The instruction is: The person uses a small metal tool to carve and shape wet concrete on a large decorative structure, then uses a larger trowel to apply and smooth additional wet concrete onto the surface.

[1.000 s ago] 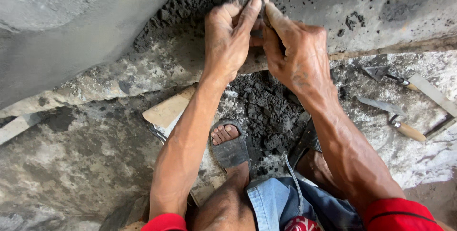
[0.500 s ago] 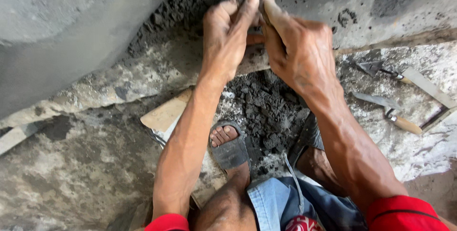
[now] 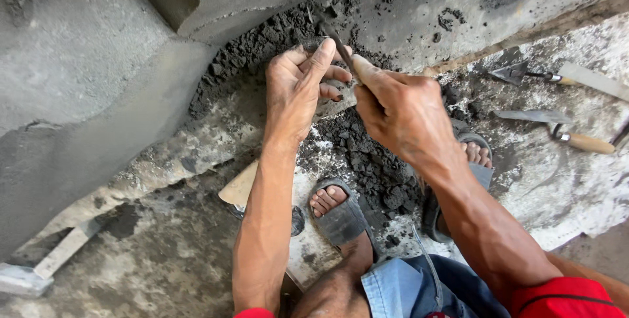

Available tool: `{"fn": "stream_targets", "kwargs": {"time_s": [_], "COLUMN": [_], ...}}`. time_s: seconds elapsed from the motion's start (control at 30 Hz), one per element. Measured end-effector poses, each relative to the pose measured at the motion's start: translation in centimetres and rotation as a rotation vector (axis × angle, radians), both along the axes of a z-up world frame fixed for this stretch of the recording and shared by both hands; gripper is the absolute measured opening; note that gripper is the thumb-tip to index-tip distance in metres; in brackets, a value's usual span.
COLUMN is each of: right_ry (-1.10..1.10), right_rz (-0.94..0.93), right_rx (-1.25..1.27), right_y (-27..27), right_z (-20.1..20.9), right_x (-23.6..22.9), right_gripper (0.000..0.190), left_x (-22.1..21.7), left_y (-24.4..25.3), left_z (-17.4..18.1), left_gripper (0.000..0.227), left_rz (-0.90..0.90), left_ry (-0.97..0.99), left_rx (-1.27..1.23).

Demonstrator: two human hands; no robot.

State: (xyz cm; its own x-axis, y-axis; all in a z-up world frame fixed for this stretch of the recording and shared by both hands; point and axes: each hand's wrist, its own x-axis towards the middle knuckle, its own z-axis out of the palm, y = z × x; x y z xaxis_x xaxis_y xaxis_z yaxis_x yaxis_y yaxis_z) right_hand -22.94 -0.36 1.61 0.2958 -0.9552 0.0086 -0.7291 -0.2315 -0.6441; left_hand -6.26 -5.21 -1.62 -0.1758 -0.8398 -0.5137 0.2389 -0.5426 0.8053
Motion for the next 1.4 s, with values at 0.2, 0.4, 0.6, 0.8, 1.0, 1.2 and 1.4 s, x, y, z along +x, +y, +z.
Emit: {"fn": "stream_targets", "kwargs": {"time_s": [0.2,0.4,0.6,0.8,1.0,1.2,1.4], "right_ry": [-0.133,-0.128,-0.095,-0.069,-0.041,-0.034,-0.084], "right_rz": [-0.037,-0.053,-0.064,-0.053,-0.037,-0.071,-0.067], "right_rx": [-0.042,-0.063,-0.072,-0.088,-0.1,0.106,0.015], "right_y": [-0.7,-1.9,-2.6,-2.7,-2.2,4.4,3.7], "right_z": [-0.6,-1.1,-0.7,-0.2,0.7,1.4,-1.4], "right_x": [1.9,2.1,2.3,2.7,2.4,-0.2,0.1], "right_gripper": [0.043,0.048,0.038,0.032,0.027,0.03,0.044], "left_x": [0.1,-0.3,-0.7,-0.5,0.1,0.3,0.7], "left_y": [-0.2,-1.0,-1.7,-1.5,-1.2,0.1,0.3], "left_z": [-0.7,-1.0,-1.6,-1.3,-1.8,-0.5,-0.6], "left_gripper": [0.031,0.032,0.039,0.041,0.039,0.029,0.034], "left_rz": [0.071,0.092,0.117,0.14,0.118,-0.061,-0.025], "left_ry": [-0.043,-0.087,-0.088,-0.08,-0.049,0.07,0.01], "left_rx": [0.002,-0.072,-0.09,-0.102,-0.118,-0.12,-0.09]}}
